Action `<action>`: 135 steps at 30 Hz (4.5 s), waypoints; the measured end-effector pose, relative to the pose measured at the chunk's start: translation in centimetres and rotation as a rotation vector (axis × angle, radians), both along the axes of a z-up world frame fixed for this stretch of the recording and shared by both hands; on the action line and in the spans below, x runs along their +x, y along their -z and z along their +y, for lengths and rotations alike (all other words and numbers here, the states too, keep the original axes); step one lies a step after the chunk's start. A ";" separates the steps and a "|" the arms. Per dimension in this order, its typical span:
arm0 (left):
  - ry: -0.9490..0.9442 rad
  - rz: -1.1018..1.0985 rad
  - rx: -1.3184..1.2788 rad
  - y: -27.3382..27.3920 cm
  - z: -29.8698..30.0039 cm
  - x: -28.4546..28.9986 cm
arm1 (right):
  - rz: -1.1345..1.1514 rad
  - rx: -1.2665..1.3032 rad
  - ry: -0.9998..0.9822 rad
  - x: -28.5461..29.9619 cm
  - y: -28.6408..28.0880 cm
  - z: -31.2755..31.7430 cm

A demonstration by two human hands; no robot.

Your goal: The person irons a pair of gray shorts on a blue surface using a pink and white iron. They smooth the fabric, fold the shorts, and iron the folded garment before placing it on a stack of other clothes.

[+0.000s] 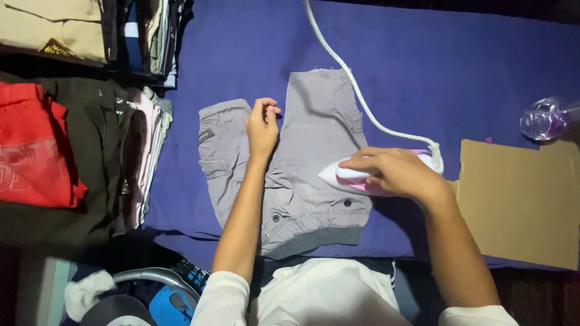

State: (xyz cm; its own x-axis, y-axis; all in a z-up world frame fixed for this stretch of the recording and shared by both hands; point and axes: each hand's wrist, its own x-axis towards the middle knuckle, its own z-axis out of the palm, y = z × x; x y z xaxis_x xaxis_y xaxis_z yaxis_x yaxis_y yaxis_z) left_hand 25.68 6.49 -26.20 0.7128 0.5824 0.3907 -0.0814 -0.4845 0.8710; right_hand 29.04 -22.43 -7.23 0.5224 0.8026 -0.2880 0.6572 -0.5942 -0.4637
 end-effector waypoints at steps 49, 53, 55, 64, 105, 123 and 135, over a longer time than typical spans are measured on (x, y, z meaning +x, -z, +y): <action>0.132 -0.344 -1.708 2.0 -0.5 -25.7 | -0.600 1.353 0.738 12.6 19.2 -6.3; 0.047 -0.212 -1.519 2.8 0.6 -24.8 | -0.585 1.286 0.759 10.8 18.1 -7.3; -0.106 -0.188 -1.037 1.0 1.3 -24.1 | -0.411 1.326 0.722 9.5 16.6 -7.4; 0.034 -0.373 -0.749 4.1 4.8 -23.3 | -0.167 0.844 0.793 -0.6 14.6 -1.9; -0.200 0.479 -0.135 -4.3 -2.7 -18.6 | 1.455 1.107 1.047 -10.4 23.2 -6.7; -0.308 -0.405 -0.809 -4.7 2.0 -24.5 | 1.209 0.844 0.513 -21.9 32.0 -27.6; -0.417 -0.426 -1.042 2.5 0.7 -28.6 | 0.505 0.573 0.351 -1.9 12.6 0.8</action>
